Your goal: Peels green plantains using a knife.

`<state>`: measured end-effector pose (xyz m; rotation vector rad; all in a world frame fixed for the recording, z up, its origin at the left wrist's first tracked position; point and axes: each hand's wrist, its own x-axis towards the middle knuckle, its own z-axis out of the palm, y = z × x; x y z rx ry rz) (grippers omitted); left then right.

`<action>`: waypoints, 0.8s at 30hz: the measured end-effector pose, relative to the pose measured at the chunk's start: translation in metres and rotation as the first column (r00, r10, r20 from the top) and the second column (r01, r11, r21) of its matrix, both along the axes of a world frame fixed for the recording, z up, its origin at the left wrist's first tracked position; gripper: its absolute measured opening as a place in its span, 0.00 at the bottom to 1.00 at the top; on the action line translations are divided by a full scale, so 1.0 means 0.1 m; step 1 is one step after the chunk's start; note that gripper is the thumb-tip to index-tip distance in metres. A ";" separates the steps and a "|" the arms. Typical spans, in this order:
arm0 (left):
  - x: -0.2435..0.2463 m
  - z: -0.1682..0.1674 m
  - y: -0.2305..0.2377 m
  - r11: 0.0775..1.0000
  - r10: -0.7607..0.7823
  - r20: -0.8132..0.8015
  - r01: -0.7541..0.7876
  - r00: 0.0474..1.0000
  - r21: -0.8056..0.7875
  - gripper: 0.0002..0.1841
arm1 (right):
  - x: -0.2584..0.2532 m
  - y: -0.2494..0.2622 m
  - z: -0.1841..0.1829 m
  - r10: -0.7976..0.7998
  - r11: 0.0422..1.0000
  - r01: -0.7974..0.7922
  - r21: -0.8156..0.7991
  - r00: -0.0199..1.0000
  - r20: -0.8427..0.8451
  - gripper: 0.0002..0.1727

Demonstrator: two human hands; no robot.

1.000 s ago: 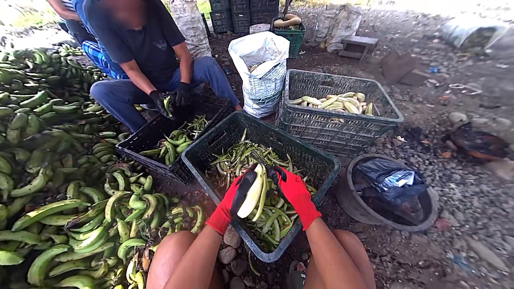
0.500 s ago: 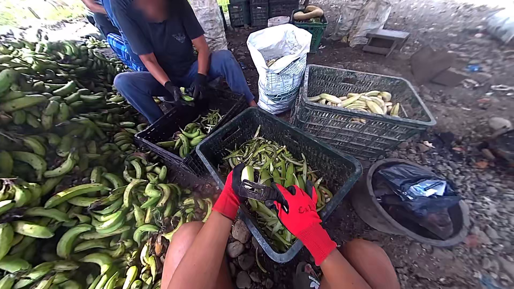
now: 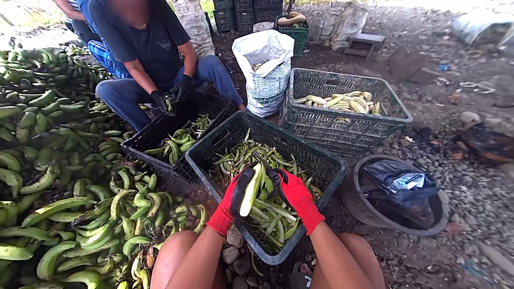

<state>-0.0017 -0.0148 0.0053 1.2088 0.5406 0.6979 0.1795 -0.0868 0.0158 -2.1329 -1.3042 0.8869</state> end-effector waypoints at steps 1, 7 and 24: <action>-0.02 0.02 0.00 0.999 -0.043 0.035 0.043 0.998 0.002 0.29 | 0.04 0.01 0.02 -0.027 0.999 0.027 -0.026 1.000 -0.009 0.29; -0.02 0.09 0.08 0.944 0.294 -0.038 -0.297 0.955 -0.143 0.23 | 0.02 -0.09 0.07 -0.009 0.998 0.011 0.067 1.000 -0.028 0.28; -0.03 -0.01 0.03 0.981 0.188 -0.080 -0.191 0.979 -0.032 0.20 | -0.08 0.00 0.01 0.087 0.996 -0.088 0.021 0.996 0.018 0.28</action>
